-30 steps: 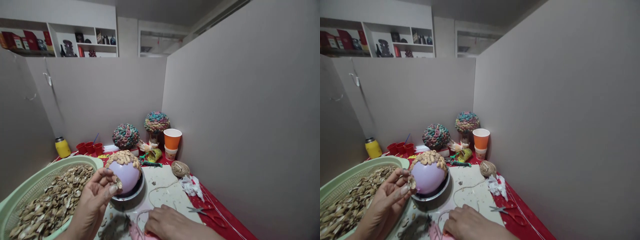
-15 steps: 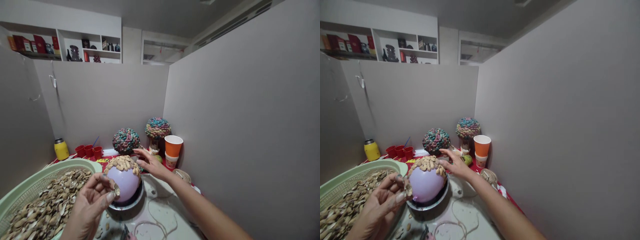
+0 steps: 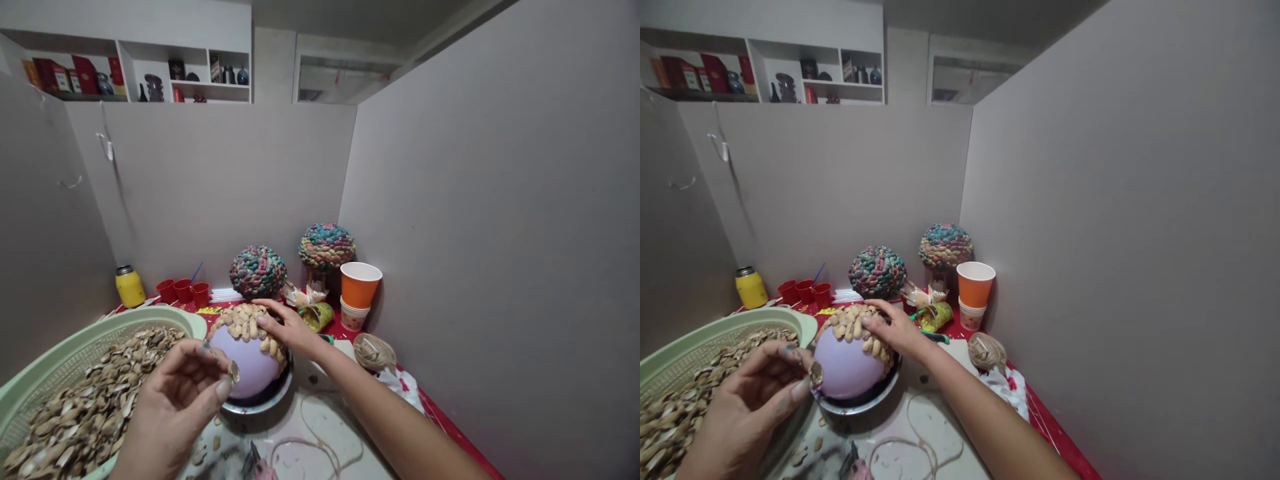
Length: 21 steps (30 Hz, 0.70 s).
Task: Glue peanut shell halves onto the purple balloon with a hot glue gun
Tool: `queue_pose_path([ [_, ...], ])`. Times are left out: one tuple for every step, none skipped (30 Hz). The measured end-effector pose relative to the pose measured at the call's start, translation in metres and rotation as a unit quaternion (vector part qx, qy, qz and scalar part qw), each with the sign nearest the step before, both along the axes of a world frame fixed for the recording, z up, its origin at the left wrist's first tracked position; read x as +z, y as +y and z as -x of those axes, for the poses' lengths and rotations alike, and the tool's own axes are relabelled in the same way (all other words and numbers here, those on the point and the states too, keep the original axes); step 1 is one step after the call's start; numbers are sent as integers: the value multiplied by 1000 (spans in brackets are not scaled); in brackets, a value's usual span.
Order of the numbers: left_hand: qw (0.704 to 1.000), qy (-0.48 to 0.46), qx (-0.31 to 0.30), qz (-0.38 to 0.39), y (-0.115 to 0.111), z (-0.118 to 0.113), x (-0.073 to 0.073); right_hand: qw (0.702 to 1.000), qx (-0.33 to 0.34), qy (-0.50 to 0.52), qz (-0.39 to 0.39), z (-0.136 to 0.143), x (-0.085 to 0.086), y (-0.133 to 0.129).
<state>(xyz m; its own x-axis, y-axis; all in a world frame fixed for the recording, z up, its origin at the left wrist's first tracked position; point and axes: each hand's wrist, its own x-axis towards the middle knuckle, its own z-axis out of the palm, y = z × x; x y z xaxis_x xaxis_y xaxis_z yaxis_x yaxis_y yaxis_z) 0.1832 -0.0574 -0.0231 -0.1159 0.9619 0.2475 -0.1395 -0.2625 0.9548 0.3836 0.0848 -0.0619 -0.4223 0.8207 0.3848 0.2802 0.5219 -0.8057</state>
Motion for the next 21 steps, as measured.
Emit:
queue_pose_path([
  [999, 25, 18, -8, -1, 0, 2, 1000, -17, 0, -3, 1, 1, -2],
  [998, 53, 35, -21, -1, 0, 4, 999, -33, 0, -6, 3, 1, -4],
  [994, 85, 49, -38, 0, 0, 4, 999, -47, 0, -10, 4, 1, -5],
  [989, 121, 59, -58, 0, 0, 4, 998, -58, -1, -13, 5, 1, -6],
  [982, 158, 67, -81, 2, 0, 2, 998, -65, -3, -17, 5, 1, -6],
  [973, 194, 73, -103, 4, 0, 0, 997, -70, -6, -21, 5, 1, -6],
  [962, 229, 80, -126, 6, 1, -2, 997, -73, -8, -25, 5, 1, -7],
  [950, 263, 86, -148, 9, 1, -4, 997, -75, -9, -28, 5, 0, -7],
  [936, 294, 94, -170, 11, 0, -6, 997, -77, -10, -32, 5, 0, -7],
  [921, 323, 103, -191, 14, 0, -7, 996, -78, -11, -35, 6, -1, -7],
  [907, 347, 111, -212, 17, -1, -8, 996, -80, -12, -38, 6, -1, -7],
  [893, 369, 116, -230, 20, -3, -9, 996, -82, -13, -41, 6, -1, -8],
  [880, 390, 118, -245, 22, -4, -10, 995, -84, -15, -44, 7, -1, -9],
  [868, 408, 117, -257, 25, -6, -11, 995, -85, -17, -47, 7, -1, -10],
  [856, 428, 114, -267, 27, -8, -11, 995, -86, -19, -49, 8, 0, -11],
  [843, 448, 111, -276, 29, -10, -11, 995, -87, -22, -50, 8, 1, -12],
  [830, 467, 110, -285, 31, -12, -11, 994, -88, -24, -52, 8, 1, -13],
  [817, 484, 112, -293, 33, -14, -11, 994, -88, -26, -54, 8, 1, -13],
  [806, 497, 115, -301, 34, -15, -11, 994, -89, -28, -56, 9, 1, -14],
  [797, 506, 120, -308, 35, -17, -11, 994, -89, -29, -59, 9, 1, -14],
  [791, 512, 125, -312, 35, -18, -12, 994, -89, -30, -61, 9, 1, -13],
])
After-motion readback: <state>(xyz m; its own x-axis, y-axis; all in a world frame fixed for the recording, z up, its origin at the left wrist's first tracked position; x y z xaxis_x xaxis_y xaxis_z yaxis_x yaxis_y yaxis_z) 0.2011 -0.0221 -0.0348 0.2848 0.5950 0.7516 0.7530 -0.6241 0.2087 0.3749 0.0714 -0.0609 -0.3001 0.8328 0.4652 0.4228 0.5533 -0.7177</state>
